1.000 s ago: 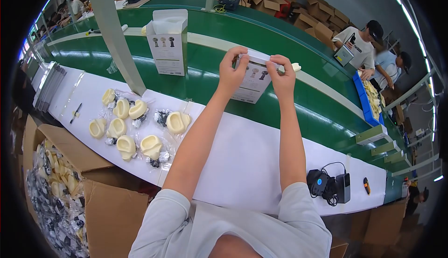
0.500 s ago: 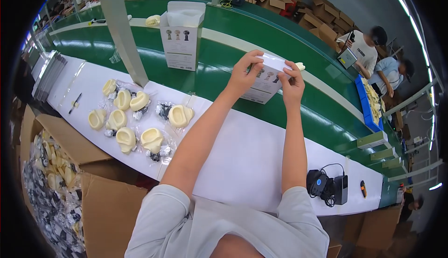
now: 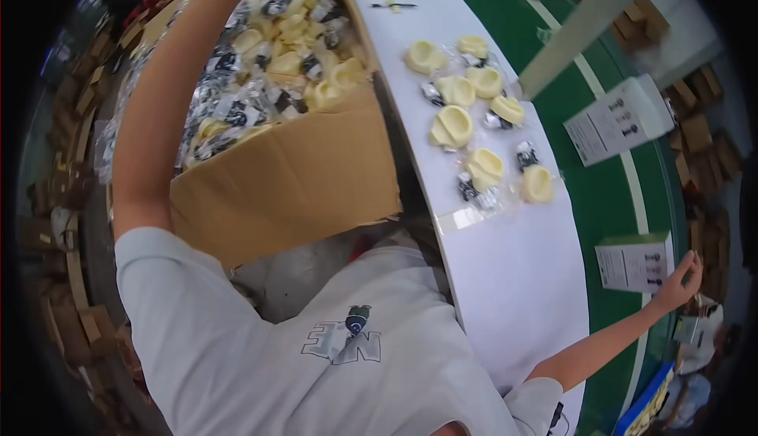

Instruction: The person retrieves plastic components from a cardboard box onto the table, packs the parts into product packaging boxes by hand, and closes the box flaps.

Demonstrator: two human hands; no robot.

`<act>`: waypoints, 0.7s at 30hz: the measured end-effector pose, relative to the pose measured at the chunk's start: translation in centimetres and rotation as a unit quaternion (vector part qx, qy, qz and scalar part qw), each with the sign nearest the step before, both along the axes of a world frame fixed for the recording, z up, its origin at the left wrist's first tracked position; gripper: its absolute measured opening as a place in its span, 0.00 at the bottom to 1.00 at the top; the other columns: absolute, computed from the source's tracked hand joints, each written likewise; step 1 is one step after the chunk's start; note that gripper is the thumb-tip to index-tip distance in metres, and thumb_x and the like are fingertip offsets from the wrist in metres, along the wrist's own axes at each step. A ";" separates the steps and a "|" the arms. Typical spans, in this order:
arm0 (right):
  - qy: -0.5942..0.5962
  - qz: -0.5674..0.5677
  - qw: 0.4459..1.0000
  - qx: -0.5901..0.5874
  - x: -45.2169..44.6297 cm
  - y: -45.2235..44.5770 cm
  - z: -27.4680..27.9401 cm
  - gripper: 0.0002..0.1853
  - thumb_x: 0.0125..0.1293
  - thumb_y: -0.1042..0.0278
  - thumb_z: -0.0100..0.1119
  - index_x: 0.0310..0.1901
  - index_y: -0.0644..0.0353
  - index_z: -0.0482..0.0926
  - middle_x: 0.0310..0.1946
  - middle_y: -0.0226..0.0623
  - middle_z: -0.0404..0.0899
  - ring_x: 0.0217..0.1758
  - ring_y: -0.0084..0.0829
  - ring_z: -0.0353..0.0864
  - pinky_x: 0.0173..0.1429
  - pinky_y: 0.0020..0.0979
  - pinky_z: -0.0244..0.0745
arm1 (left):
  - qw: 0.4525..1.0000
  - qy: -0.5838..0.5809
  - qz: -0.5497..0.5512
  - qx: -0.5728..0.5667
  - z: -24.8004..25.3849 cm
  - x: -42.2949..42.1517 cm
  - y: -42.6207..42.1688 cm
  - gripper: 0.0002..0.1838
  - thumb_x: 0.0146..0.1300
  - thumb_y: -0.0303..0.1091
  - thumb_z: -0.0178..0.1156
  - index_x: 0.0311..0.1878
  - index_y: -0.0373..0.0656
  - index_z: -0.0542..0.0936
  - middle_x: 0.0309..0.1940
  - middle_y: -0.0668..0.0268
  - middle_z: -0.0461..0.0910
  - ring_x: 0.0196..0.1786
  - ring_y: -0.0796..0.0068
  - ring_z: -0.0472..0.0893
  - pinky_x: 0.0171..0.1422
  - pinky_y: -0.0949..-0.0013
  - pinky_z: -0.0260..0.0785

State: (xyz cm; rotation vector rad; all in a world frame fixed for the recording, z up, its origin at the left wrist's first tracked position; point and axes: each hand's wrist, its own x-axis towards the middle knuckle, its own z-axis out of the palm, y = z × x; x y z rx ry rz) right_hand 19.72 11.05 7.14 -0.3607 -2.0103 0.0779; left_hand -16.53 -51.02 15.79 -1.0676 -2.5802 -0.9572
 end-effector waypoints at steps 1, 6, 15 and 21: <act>0.018 0.038 0.999 -0.030 -2.3 -2.7 0.8 0.10 0.65 0.66 0.55 0.29 0.64 0.75 0.42 0.40 0.78 0.51 0.35 0.74 0.58 0.36 0.66 | 0.993 -0.021 0.072 -0.088 -2.9 -3.0 -4.5 0.16 0.62 0.44 0.54 0.45 0.42 0.77 0.36 0.66 0.79 0.38 0.77 0.76 0.44 0.72 0.69; 0.000 0.215 0.973 -0.081 -11.5 -10.6 1.1 0.11 0.65 0.65 0.55 0.29 0.64 0.74 0.48 0.41 0.75 0.55 0.34 0.71 0.57 0.35 0.65 | 0.963 -0.035 0.186 -0.194 -21.2 4.9 -15.4 0.25 0.60 0.51 0.53 0.48 0.37 0.73 0.37 0.57 0.77 0.42 0.61 0.76 0.49 0.65 0.67; -0.075 0.327 0.932 -0.135 -16.2 -17.8 -0.6 0.08 0.65 0.69 0.54 0.30 0.64 0.73 0.42 0.37 0.78 0.47 0.28 0.74 0.52 0.27 0.66 | 0.954 0.029 0.248 -0.166 -14.0 0.4 -9.9 0.26 0.58 0.53 0.54 0.34 0.32 0.75 0.33 0.49 0.74 0.39 0.50 0.74 0.47 0.57 0.65; -0.101 0.301 0.921 -0.226 -13.9 -15.9 -2.1 0.08 0.65 0.70 0.54 0.30 0.65 0.72 0.37 0.34 0.78 0.39 0.21 0.72 0.48 0.22 0.66 | 0.956 0.107 0.180 -0.208 -17.5 -5.5 -8.3 0.26 0.57 0.53 0.56 0.28 0.32 0.77 0.27 0.52 0.75 0.36 0.56 0.76 0.42 0.59 0.67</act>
